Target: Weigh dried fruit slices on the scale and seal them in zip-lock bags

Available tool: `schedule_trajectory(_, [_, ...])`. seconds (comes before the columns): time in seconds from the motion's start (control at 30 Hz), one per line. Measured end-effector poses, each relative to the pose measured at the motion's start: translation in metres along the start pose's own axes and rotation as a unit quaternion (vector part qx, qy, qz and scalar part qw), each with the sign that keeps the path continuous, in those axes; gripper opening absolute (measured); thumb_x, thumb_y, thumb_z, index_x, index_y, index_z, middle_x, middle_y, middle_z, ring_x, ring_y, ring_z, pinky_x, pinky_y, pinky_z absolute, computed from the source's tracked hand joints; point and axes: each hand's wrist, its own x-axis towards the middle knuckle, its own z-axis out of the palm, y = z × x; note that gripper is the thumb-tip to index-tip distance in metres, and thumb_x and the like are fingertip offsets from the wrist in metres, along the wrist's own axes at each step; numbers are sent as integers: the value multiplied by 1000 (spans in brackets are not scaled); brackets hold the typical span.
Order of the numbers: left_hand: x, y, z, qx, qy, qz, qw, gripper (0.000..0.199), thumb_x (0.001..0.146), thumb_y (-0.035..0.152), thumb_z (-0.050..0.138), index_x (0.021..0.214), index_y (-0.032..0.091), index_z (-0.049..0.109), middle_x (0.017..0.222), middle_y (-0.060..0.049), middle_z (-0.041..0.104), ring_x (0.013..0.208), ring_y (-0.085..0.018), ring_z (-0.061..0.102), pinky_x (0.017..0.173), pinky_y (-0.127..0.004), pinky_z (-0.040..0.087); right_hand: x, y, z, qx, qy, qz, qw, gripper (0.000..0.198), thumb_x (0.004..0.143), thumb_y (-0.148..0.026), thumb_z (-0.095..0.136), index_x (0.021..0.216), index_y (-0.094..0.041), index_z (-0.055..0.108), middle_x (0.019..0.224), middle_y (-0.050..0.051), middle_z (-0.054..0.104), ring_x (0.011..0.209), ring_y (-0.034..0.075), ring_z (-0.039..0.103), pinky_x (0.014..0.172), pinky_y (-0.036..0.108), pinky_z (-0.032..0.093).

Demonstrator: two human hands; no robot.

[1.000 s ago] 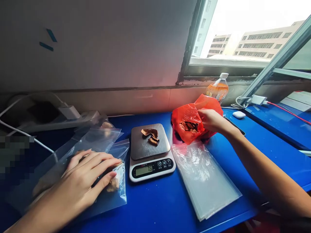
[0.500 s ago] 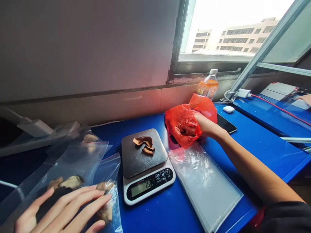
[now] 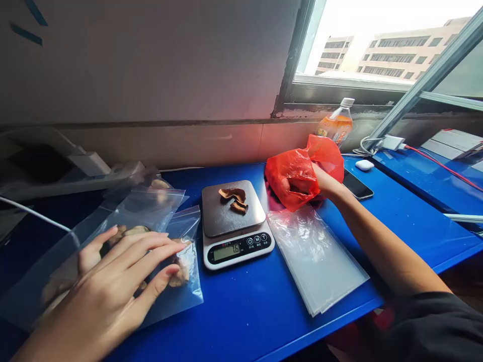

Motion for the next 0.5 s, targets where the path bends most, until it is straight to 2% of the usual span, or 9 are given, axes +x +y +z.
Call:
schedule_trajectory(0.1, [0,2,5,1,-13,8,1000,25,96,42,46,115,32,60,107,1,71,101,-25,62,110,-50,19,1,0,-14,-24,11,-55,998,19,88,-33,61,81,-16,66,92,6,69,80,14,59,73,27,51])
schedule_trajectory(0.23, [1,8,5,-5,-13,29,999,25,97,43,45,112,32,61,105,3,71,101,-22,63,108,-43,20,-20,-8,-48,-100,172,-6,980,17,90,-33,61,84,-19,69,80,4,69,66,13,57,61,29,49])
schedule_trajectory(0.3, [1,12,4,-8,-8,38,999,23,96,41,45,111,32,61,105,4,70,102,-21,63,108,-40,18,-40,-24,-65,-141,307,10,941,15,92,-32,58,93,-25,71,81,2,69,69,18,60,63,35,50])
schedule_trajectory(0.33, [1,13,4,-10,-12,40,999,22,96,40,45,111,33,61,105,5,70,102,-21,62,108,-40,17,-50,-37,-69,-160,380,9,911,15,93,-32,57,98,-29,71,83,2,69,74,21,62,65,39,51])
schedule_trajectory(0.37, [0,13,5,-13,-20,42,999,21,96,39,46,110,33,61,105,5,70,102,-21,62,108,-40,17,-59,-52,-70,-164,427,-2,889,18,93,-29,57,104,-32,70,86,1,69,78,23,63,66,42,52])
schedule_trajectory(0.4, [0,14,7,-17,-31,43,998,20,96,38,47,110,34,61,106,6,70,102,-21,62,108,-40,17,-66,-68,-66,-164,430,-29,887,21,93,-25,58,108,-34,69,89,1,69,79,24,64,67,43,52])
schedule_trajectory(0.43, [0,14,9,-22,-43,40,998,20,96,38,48,110,34,62,106,6,70,101,-21,63,108,-41,17,-70,-85,-58,-162,398,-84,899,23,91,-21,59,106,-35,69,90,0,70,78,23,64,66,42,52])
schedule_trajectory(0.47, [0,13,11,-27,-55,34,998,20,96,38,48,109,34,62,107,5,70,101,-21,63,108,-43,16,-72,-101,-46,-150,330,-159,918,26,89,-14,61,105,-33,69,91,1,70,79,21,65,67,39,54])
schedule_trajectory(0.5, [1,13,13,-32,-64,27,997,21,96,39,48,109,34,63,108,5,69,102,-22,62,109,-45,16,-70,-116,-31,-128,270,-255,920,29,85,-8,63,104,-29,69,87,1,70,74,18,64,64,35,54])
